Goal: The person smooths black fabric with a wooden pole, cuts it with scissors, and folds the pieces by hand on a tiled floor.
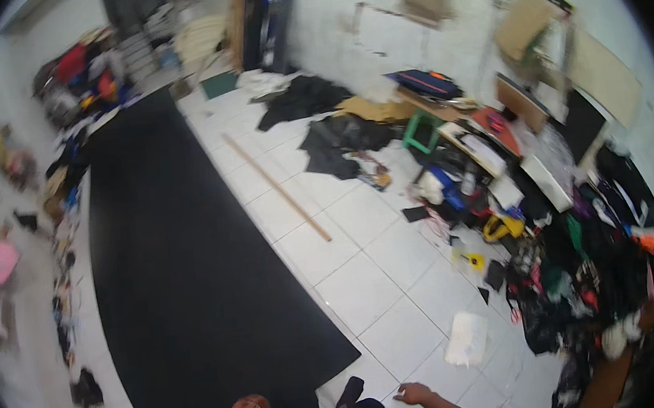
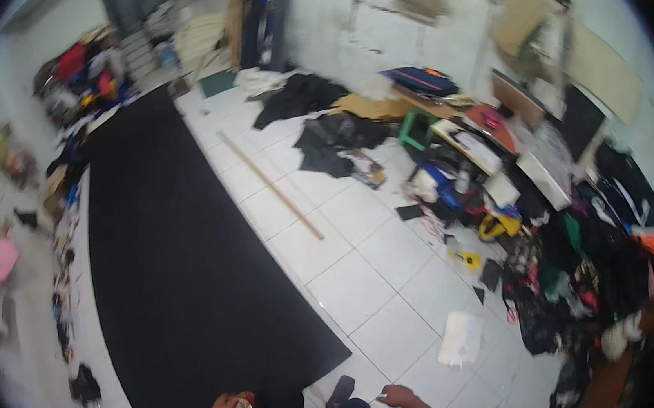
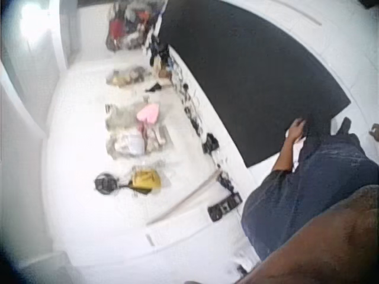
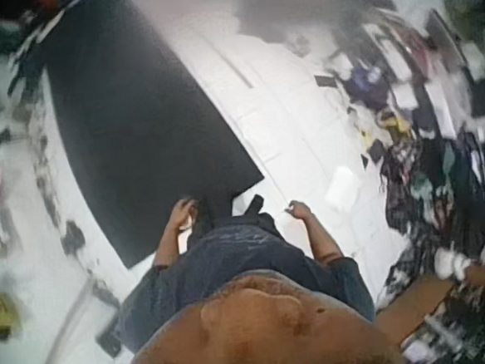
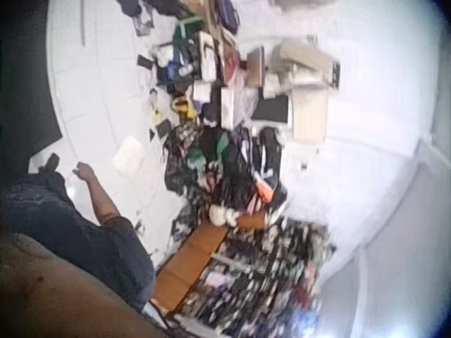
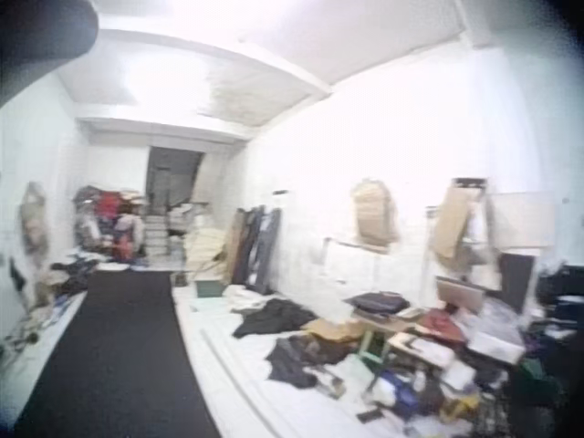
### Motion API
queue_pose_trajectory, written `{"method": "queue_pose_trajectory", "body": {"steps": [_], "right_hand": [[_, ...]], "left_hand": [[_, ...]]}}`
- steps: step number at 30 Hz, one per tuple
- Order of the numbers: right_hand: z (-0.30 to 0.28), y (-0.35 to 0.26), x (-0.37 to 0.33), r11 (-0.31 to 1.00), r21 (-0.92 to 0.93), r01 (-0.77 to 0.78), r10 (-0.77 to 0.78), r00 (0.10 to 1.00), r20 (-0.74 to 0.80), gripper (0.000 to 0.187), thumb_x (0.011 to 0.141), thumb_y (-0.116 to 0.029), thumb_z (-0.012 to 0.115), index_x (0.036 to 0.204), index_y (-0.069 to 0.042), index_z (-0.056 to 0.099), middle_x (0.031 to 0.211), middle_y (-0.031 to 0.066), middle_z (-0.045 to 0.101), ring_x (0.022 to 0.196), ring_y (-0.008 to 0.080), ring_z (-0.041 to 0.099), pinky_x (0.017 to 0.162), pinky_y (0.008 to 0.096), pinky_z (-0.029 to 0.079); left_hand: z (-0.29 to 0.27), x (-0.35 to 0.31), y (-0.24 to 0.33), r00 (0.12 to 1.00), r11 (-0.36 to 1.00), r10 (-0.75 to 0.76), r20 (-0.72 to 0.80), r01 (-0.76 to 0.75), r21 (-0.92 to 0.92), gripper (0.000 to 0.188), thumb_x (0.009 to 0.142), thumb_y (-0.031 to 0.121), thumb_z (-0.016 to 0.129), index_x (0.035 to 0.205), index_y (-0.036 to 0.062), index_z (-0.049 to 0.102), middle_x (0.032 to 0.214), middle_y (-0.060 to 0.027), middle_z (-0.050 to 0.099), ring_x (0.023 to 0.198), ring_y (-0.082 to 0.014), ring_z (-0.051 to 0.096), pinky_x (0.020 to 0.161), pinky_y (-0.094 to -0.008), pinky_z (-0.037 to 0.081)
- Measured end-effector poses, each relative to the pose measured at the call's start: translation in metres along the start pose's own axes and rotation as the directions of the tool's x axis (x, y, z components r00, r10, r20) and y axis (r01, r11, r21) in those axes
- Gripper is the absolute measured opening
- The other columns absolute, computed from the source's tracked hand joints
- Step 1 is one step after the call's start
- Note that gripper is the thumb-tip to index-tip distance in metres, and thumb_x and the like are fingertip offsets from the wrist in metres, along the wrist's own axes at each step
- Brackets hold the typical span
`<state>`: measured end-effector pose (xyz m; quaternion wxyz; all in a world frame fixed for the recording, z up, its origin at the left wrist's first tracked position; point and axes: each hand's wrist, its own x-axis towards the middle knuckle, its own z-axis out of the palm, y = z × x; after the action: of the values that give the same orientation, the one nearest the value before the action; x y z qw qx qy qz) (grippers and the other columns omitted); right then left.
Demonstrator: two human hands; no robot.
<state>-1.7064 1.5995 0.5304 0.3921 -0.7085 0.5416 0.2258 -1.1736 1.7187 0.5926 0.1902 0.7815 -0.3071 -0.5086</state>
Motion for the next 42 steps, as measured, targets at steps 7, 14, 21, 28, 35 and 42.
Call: {"method": "queue_pose_trajectory", "body": {"steps": [7,14,21,28,35,42], "right_hand": [[-0.240,-0.014,0.145,0.918,0.389,0.073,0.093,0.916,-0.391,0.049,0.088,-0.049,0.070,0.112,-0.006,0.072,0.096,0.0144,0.074,0.089,0.0298,0.071,0.082,0.0392,0.056],[-0.306,0.158,0.202,0.971,0.235,-0.044,0.169,0.823,-0.542,0.044,0.092,-0.050,0.066,0.102,-0.008,0.072,0.096,0.0171,0.073,0.084,0.0311,0.070,0.076,0.0438,0.056],[-0.394,0.116,0.218,0.458,0.764,-0.455,0.612,0.784,0.100,0.038,0.093,-0.045,0.065,0.097,-0.007,0.071,0.093,0.0149,0.071,0.080,0.0274,0.068,0.070,0.0426,0.054],[-0.588,0.081,0.388,0.514,0.741,-0.431,0.540,0.834,0.111,0.031,0.092,-0.035,0.067,0.093,-0.005,0.070,0.082,0.0111,0.069,0.071,0.0213,0.066,0.061,0.0391,0.053],[-0.914,0.057,0.611,0.749,0.599,-0.282,0.495,0.840,-0.222,0.024,0.092,-0.026,0.068,0.089,-0.002,0.069,0.072,0.0072,0.067,0.061,0.0152,0.063,0.052,0.0357,0.052],[-1.149,-0.143,0.924,0.779,0.531,0.334,0.055,0.807,-0.588,0.022,0.099,-0.020,0.064,0.086,-0.002,0.061,0.065,0.0033,0.057,0.054,0.0129,0.054,0.052,0.0302,0.049]], "left_hand": [[0.025,0.116,0.116,0.998,0.995,-0.047,-0.039,0.043,-0.091,0.051,0.093,0.043,0.066,0.124,0.0026,0.067,0.121,-0.0186,0.070,0.114,-0.0307,0.066,0.098,-0.0390,0.050],[0.027,0.276,0.177,0.997,0.959,0.017,0.080,-0.039,0.282,0.056,0.097,0.048,0.058,0.125,-0.0007,0.065,0.108,-0.0155,0.069,0.097,-0.0279,0.067,0.086,-0.0438,0.053],[-0.070,0.480,0.455,0.999,0.998,-0.045,0.030,0.046,-0.033,0.054,0.092,0.042,0.067,0.126,0.0012,0.065,0.118,-0.0223,0.069,0.109,-0.0295,0.067,0.094,-0.0395,0.052],[-0.105,0.634,0.673,0.952,0.956,0.208,-0.223,-0.247,-0.162,0.054,0.094,0.044,0.066,0.130,0.0041,0.063,0.122,-0.0214,0.068,0.116,-0.0305,0.065,0.098,-0.0386,0.050],[-0.105,0.693,0.558,0.875,0.883,-0.460,-0.151,0.431,-0.188,0.054,0.089,0.049,0.062,0.110,-0.0001,0.072,0.114,-0.0257,0.070,0.110,-0.0398,0.066,0.092,-0.0474,0.052],[-0.145,0.662,0.485,0.876,0.970,0.038,-0.481,0.083,0.229,0.035,0.088,0.027,0.063,0.118,0.0106,0.072,0.120,-0.0212,0.068,0.111,-0.0388,0.065,0.092,-0.0478,0.053]]}}
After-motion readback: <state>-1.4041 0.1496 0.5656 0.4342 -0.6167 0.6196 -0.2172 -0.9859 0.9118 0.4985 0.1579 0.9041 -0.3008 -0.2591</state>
